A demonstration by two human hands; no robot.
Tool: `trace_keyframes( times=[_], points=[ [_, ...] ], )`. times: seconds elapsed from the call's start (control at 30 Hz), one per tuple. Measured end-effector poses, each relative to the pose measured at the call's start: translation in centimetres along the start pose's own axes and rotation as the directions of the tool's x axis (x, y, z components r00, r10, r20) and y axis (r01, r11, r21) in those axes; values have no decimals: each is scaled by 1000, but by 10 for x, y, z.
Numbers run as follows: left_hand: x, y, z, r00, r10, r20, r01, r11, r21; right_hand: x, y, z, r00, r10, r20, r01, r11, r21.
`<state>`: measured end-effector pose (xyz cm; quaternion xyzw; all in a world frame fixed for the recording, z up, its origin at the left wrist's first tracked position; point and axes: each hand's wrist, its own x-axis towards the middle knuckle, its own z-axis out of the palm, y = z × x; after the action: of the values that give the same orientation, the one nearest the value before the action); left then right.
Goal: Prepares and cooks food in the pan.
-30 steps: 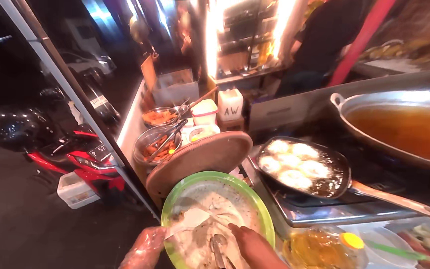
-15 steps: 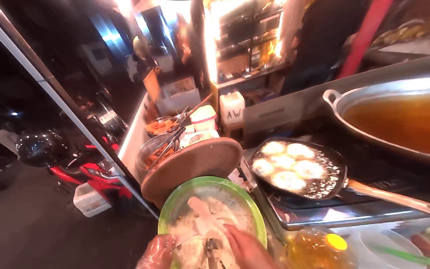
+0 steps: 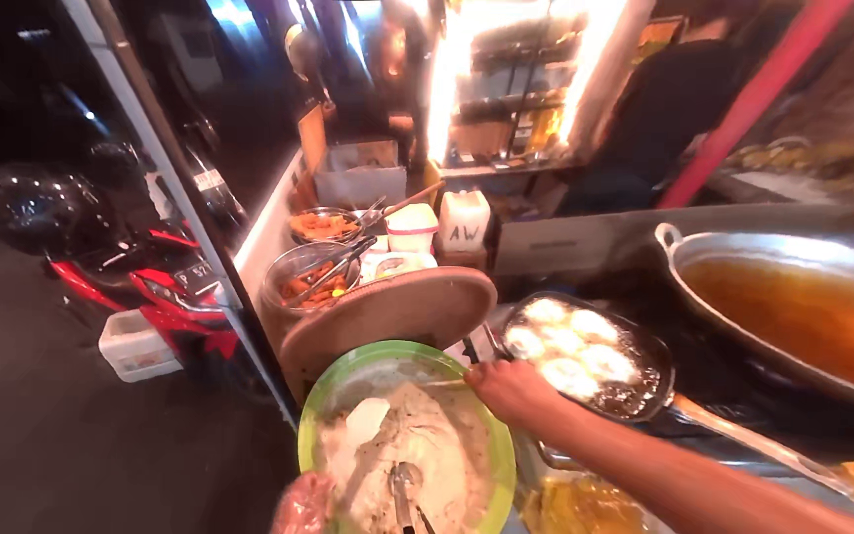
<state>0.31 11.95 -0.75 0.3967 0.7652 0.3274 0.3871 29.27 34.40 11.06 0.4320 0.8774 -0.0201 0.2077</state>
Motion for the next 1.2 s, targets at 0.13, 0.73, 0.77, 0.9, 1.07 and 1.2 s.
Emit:
trace_keyframes(
  times=[0.13,0.73,0.77,0.9,1.07,1.2],
  points=[
    [-4,-21,27,995,-65,-74,53,988,-148,78,-7,-17,942,-326,-84,293,917,-271],
    [-14,-61,63,935,166,-314,-232,955,-187,31,-44,19,923,223,312,-62,889,-453],
    [-13,-60,62,937,165,-307,-230,955,-189,21,-61,20,872,287,397,-97,895,-434],
    [-11,-55,53,972,128,-199,-166,968,-188,6,-85,-2,756,274,595,-86,942,-325],
    [-2,-60,45,976,203,-86,-218,945,-245,22,-52,-31,870,157,468,15,939,-344],
    [-3,-50,29,993,93,79,-70,964,-257,31,-62,-15,871,252,422,-44,895,-444]
  ],
)
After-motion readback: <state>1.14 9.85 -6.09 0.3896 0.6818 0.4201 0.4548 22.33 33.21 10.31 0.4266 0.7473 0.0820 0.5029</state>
